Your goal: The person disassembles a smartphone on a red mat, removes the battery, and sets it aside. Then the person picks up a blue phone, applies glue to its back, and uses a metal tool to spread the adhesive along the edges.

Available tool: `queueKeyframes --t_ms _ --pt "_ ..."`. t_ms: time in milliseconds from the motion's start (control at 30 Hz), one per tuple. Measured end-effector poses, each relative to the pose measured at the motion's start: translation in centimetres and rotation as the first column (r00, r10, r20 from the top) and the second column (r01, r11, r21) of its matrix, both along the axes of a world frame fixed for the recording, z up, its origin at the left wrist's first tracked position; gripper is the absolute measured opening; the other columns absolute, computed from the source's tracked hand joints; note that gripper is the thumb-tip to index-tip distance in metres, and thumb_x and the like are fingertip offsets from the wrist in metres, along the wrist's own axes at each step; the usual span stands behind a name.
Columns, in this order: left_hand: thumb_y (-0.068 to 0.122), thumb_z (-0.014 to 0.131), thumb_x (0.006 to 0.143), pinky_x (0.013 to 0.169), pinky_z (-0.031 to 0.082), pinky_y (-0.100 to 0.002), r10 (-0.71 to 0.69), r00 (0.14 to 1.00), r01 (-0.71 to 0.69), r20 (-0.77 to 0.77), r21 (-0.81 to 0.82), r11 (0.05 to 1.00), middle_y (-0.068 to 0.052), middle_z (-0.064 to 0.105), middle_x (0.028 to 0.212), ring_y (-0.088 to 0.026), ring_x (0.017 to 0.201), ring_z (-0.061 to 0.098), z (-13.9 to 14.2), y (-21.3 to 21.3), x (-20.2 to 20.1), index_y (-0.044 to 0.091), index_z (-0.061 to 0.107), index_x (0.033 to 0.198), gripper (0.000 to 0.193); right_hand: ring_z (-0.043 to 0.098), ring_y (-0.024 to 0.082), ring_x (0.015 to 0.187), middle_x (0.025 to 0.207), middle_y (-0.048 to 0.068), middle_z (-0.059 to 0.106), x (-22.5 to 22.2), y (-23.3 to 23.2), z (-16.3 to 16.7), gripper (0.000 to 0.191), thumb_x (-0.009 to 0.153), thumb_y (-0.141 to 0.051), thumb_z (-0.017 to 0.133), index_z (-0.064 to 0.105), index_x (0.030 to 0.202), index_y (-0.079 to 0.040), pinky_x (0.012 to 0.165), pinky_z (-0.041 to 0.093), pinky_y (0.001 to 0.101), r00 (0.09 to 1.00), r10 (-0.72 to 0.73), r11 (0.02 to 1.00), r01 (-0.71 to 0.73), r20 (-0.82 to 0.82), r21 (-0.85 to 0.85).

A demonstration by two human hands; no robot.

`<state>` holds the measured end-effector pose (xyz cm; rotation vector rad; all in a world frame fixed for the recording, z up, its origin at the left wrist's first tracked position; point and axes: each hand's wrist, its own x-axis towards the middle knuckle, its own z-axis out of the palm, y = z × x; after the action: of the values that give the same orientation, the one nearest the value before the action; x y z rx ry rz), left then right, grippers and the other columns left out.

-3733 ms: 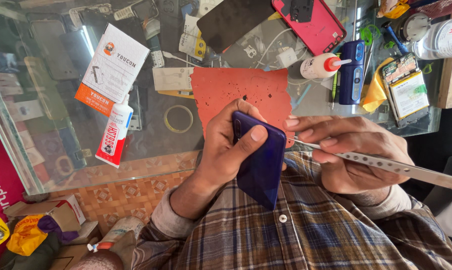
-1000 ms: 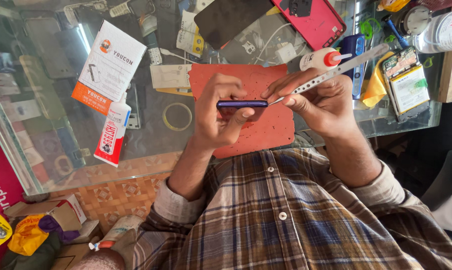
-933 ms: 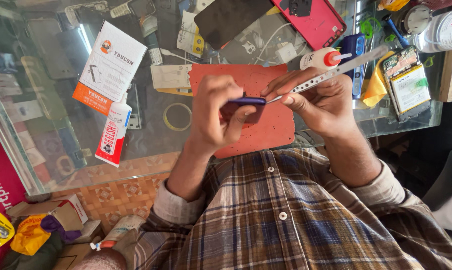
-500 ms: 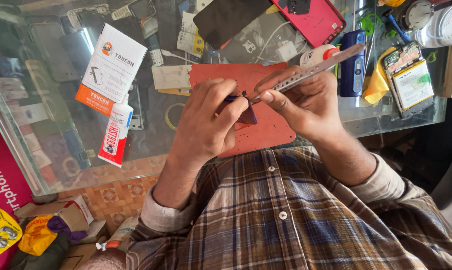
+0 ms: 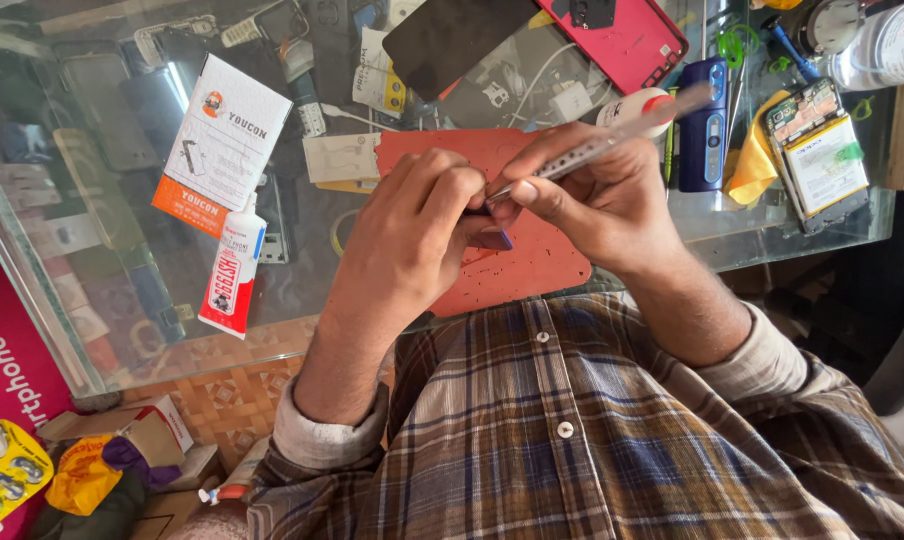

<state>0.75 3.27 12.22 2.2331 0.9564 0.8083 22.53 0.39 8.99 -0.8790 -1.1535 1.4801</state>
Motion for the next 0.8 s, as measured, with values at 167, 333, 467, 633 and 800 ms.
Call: queueKeyframes --t_ms 167,333,467,633,800 --pt "0.002 0.086 0.084 0.084 0.053 -0.043 0.004 1.000 -0.004 0.029 -0.012 1.000 -0.008 0.058 0.108 -0.030 0.102 0.063 -0.3 0.1 -0.6 0.006 0.052 0.113 0.045 0.074 0.026 0.110 0.126 0.020 0.064 0.3 -0.7 -0.7 0.014 0.104 0.002 0.068 0.062 0.115 0.008 0.100 0.065 0.0396 0.998 -0.037 0.999 0.038 -0.058 0.002" --pt "-0.001 0.083 0.084 0.085 0.054 -0.043 0.005 0.999 -0.004 0.034 -0.022 1.000 -0.008 0.058 0.110 -0.031 0.105 0.064 -0.6 0.3 -0.7 0.006 0.051 0.114 0.044 0.074 0.027 0.107 0.114 0.021 0.067 0.0 -1.5 -1.8 0.012 0.102 0.004 0.068 0.063 0.112 0.008 0.096 0.066 0.0393 0.993 -0.114 0.993 0.114 0.001 0.003" --pt "0.001 0.084 0.087 0.081 0.051 -0.043 0.029 0.999 -0.028 0.036 -0.050 0.998 -0.008 0.057 0.107 -0.031 0.101 0.063 -0.6 0.3 -0.7 0.006 0.051 0.113 0.042 0.072 0.024 0.103 0.117 0.020 0.066 -0.3 -1.2 -2.4 0.009 0.106 0.005 0.067 0.064 0.114 0.008 0.092 0.065 0.0367 0.988 -0.125 0.990 0.130 -0.088 0.052" --pt "0.004 0.083 0.091 0.081 0.048 -0.045 0.100 0.994 -0.096 0.044 -0.077 0.992 -0.008 0.055 0.104 -0.032 0.098 0.061 -0.9 0.9 -0.5 0.006 0.049 0.112 0.040 0.074 0.025 0.107 0.129 0.020 0.065 -0.4 -0.7 -2.9 0.014 0.106 0.003 0.066 0.062 0.118 0.007 0.097 0.066 0.0405 0.966 -0.188 0.979 0.168 -0.176 -0.118" --pt "0.005 0.083 0.090 0.079 0.048 -0.045 0.137 0.990 -0.135 0.018 -0.086 0.987 -0.009 0.054 0.103 -0.033 0.095 0.061 -1.2 1.6 -0.1 0.006 0.049 0.114 0.041 0.078 0.026 0.095 0.114 0.024 0.072 -0.3 -0.6 -3.8 0.017 0.105 0.000 0.070 0.064 0.119 0.007 0.082 0.068 0.0377 0.967 -0.224 0.969 0.208 -0.118 -0.132"
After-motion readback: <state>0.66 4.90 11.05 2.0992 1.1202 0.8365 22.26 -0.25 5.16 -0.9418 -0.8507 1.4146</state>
